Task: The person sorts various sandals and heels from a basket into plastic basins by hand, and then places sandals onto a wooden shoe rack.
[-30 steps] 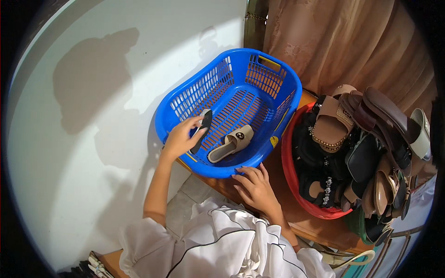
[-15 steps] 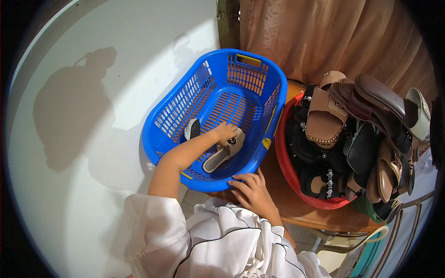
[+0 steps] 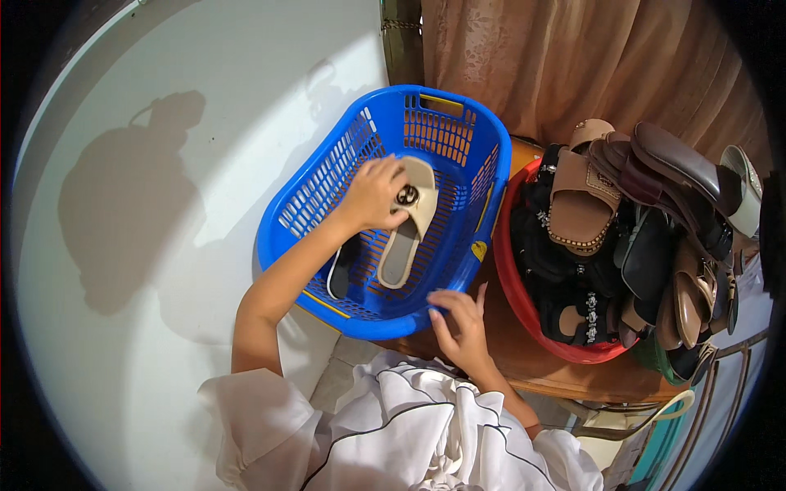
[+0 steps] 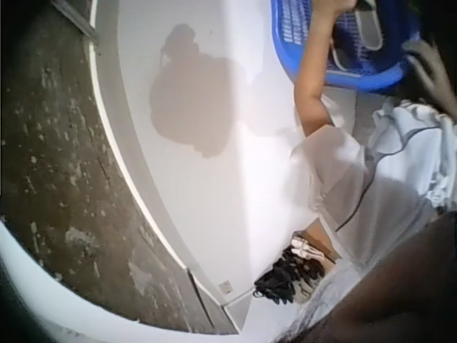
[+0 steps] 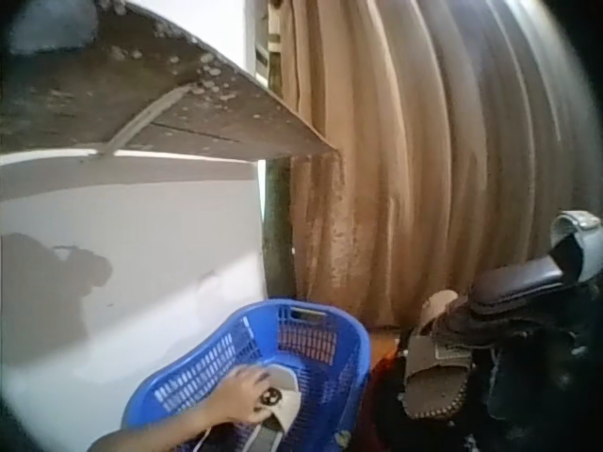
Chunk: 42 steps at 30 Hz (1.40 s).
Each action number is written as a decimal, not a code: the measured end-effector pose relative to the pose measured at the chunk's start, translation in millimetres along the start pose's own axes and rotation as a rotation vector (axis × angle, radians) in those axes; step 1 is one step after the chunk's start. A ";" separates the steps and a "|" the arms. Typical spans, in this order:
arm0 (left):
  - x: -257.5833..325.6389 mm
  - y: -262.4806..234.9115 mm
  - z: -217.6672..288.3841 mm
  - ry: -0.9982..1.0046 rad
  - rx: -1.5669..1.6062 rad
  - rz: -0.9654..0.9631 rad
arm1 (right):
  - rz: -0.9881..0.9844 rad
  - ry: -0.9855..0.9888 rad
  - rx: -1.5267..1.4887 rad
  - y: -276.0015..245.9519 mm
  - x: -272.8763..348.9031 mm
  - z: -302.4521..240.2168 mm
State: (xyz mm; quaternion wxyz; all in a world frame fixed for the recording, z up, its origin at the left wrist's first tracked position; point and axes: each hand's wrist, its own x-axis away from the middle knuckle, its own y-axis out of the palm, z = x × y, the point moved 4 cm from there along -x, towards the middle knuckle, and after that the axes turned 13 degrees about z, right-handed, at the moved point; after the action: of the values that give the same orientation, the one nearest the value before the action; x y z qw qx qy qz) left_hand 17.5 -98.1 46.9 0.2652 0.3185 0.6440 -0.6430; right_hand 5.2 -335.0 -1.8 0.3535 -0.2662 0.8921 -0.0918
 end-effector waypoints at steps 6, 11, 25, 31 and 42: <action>-39.4 -77.2 31.0 -0.197 -0.023 0.108 | 0.183 0.182 -0.253 -0.1 -20.1 -6.1; -49.5 -100.2 55.8 -0.234 -0.144 0.202 | -0.102 0.686 -0.991 11.5 -14.8 -6.2; 60.4 -8.5 -38.1 -0.538 -0.393 -0.365 | -0.042 0.764 -0.908 -26.2 25.8 -5.6; 209.7 67.2 -65.2 -0.311 -0.321 -1.552 | -0.121 0.748 -0.839 -40.3 35.3 -6.3; 122.3 11.3 -53.3 -1.077 0.141 -0.821 | -0.176 0.724 -0.915 -137.3 71.1 17.7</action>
State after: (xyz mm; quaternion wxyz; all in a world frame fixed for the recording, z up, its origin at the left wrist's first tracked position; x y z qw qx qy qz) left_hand -50.7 -36.8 -50.7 0.2620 -0.2998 0.4474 -0.8008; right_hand 30.2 -488.5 -7.8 -0.1335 -0.4165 0.8794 0.1883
